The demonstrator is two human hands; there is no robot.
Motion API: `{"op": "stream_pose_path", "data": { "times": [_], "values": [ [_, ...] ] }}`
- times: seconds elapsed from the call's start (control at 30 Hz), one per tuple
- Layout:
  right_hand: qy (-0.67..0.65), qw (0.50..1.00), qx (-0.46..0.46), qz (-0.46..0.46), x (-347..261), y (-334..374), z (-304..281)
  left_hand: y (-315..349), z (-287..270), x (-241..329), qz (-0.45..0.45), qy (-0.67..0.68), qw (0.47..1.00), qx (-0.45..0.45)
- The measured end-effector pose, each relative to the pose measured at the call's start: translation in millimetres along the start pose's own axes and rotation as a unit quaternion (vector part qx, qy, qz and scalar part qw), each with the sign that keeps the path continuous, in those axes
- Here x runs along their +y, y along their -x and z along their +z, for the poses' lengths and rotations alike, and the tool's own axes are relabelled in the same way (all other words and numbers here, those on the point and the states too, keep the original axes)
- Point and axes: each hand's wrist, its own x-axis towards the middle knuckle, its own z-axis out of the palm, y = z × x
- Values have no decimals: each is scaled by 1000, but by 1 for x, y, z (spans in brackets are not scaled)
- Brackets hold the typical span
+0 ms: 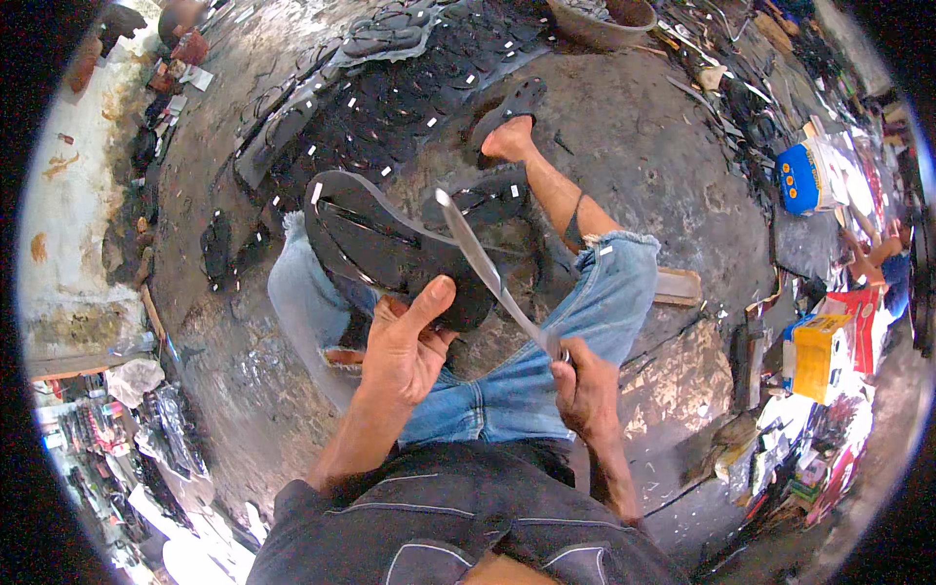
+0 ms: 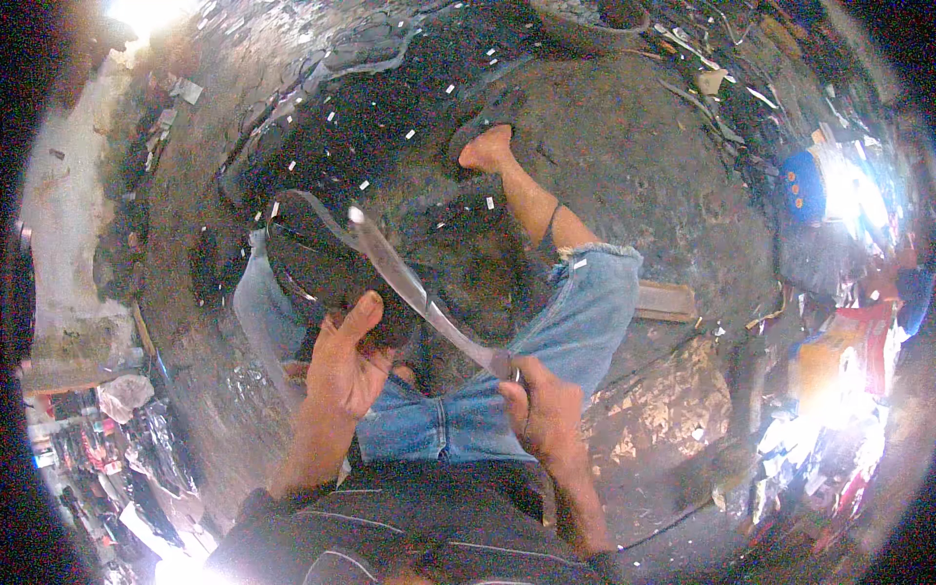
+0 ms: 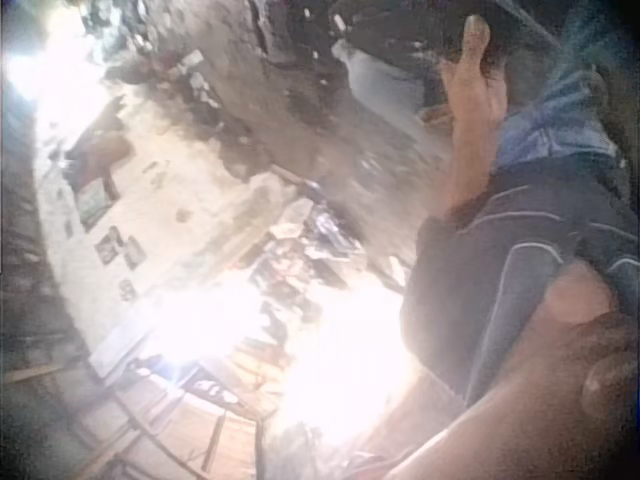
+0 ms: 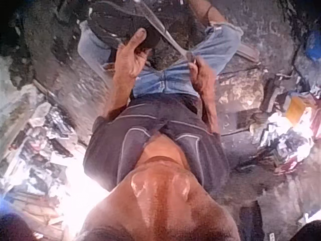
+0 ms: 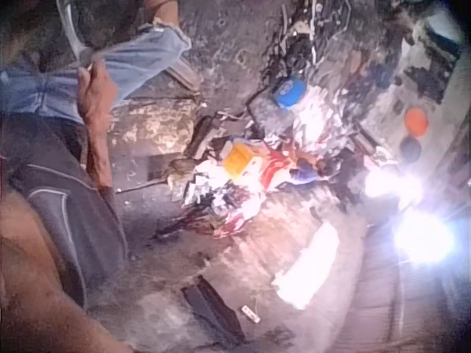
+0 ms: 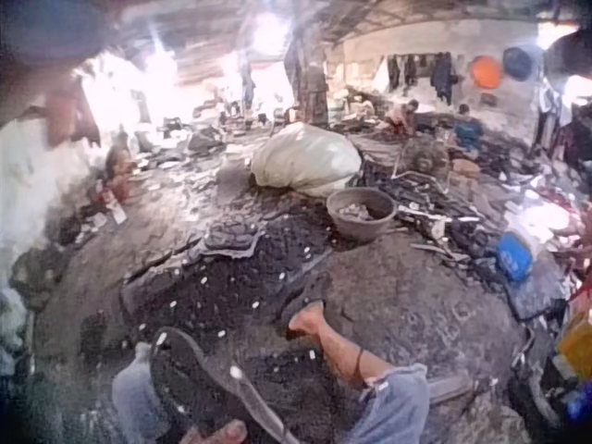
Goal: The person sits on the floor and uses a knife to trim excess material from the edges of black flip-flops. They handle the slippers one at a time, scraping the blade along the edges, and place the finished items into a growing pile on the floor.
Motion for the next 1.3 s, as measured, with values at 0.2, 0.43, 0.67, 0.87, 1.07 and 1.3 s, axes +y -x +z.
{"op": "stream_pose_path", "data": {
  "times": [0.2,0.43,0.67,0.87,1.07,1.3],
  "values": [
    [5,988,-150,-28,-25,-28,-36,17,-23,2,-9,-97,995,25],
    [-232,971,-65,-8,-45,-54,41,50,-24,25,-110,-412,904,18],
    [-546,819,117,132,16,-63,9,28,-114,167,323,-254,900,143],
    [-132,899,381,172,155,-10,-86,-145,-249,182,162,-172,938,252],
    [-228,841,434,228,253,1,-46,-310,-242,20,168,-720,647,-183],
    [-255,841,372,299,284,-46,17,-341,-145,-22,141,-820,490,-262]
  ]
}}
